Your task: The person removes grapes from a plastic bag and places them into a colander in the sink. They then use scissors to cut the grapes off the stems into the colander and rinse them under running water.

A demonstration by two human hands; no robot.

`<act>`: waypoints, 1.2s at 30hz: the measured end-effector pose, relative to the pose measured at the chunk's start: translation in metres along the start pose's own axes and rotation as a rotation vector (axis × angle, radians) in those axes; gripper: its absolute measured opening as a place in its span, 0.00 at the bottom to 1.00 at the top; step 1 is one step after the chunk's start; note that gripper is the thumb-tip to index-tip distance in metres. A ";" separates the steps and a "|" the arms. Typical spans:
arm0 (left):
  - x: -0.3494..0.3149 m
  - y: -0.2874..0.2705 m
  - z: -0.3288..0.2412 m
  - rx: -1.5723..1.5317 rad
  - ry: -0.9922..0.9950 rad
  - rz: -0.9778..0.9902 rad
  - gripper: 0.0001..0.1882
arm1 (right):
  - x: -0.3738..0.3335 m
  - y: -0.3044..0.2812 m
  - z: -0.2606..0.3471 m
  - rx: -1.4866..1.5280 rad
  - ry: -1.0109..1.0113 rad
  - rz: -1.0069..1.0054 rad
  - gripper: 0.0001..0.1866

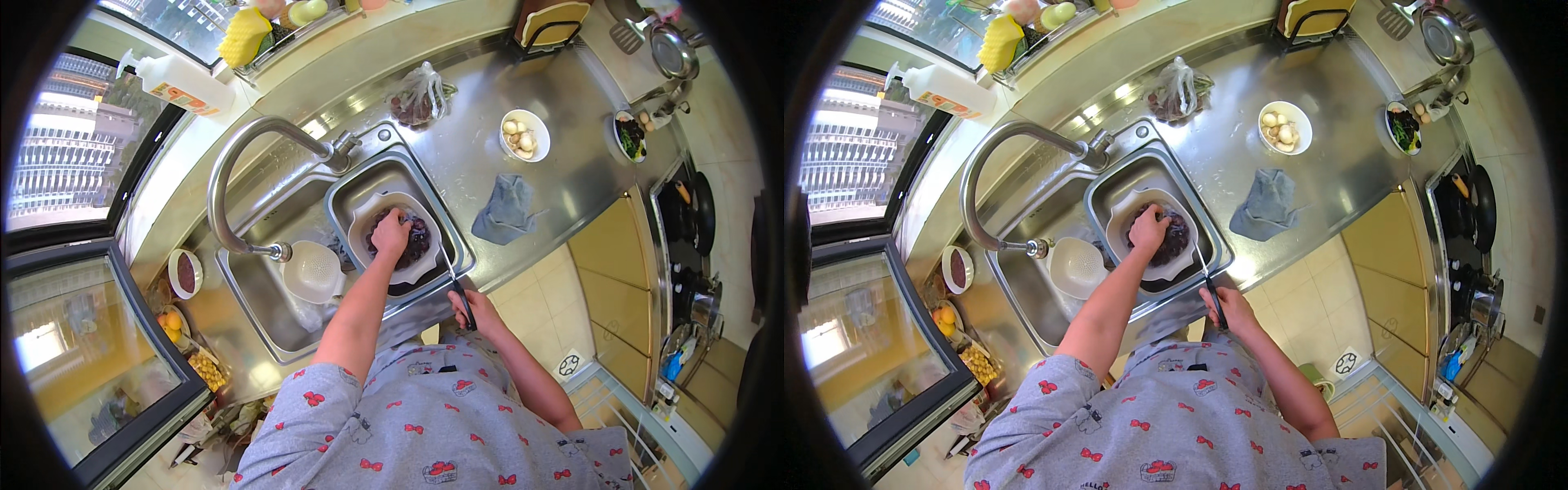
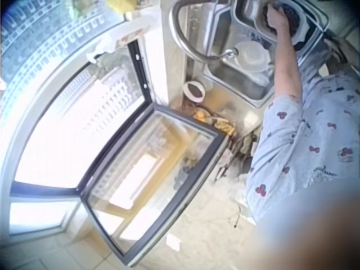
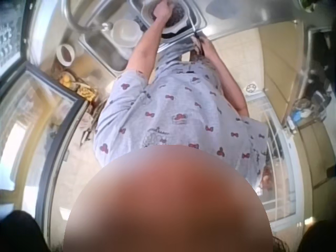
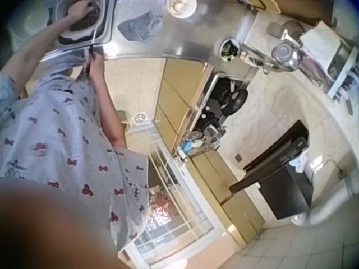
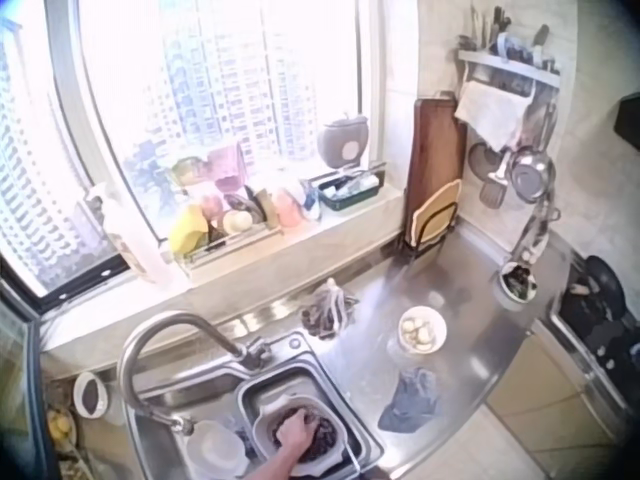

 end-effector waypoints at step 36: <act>-0.121 -0.092 0.130 -1.037 0.015 -0.117 0.17 | -0.004 0.126 0.080 -1.169 -0.516 -0.198 0.26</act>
Point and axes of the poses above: each hand's wrist, its own x-axis towards the middle knuckle, its own y-axis out of the palm, z = x × y, the point moved 3 cm from there along x, towards the middle knuckle, and after that the axes turned 1 degree about y, right-handed, at the moved point
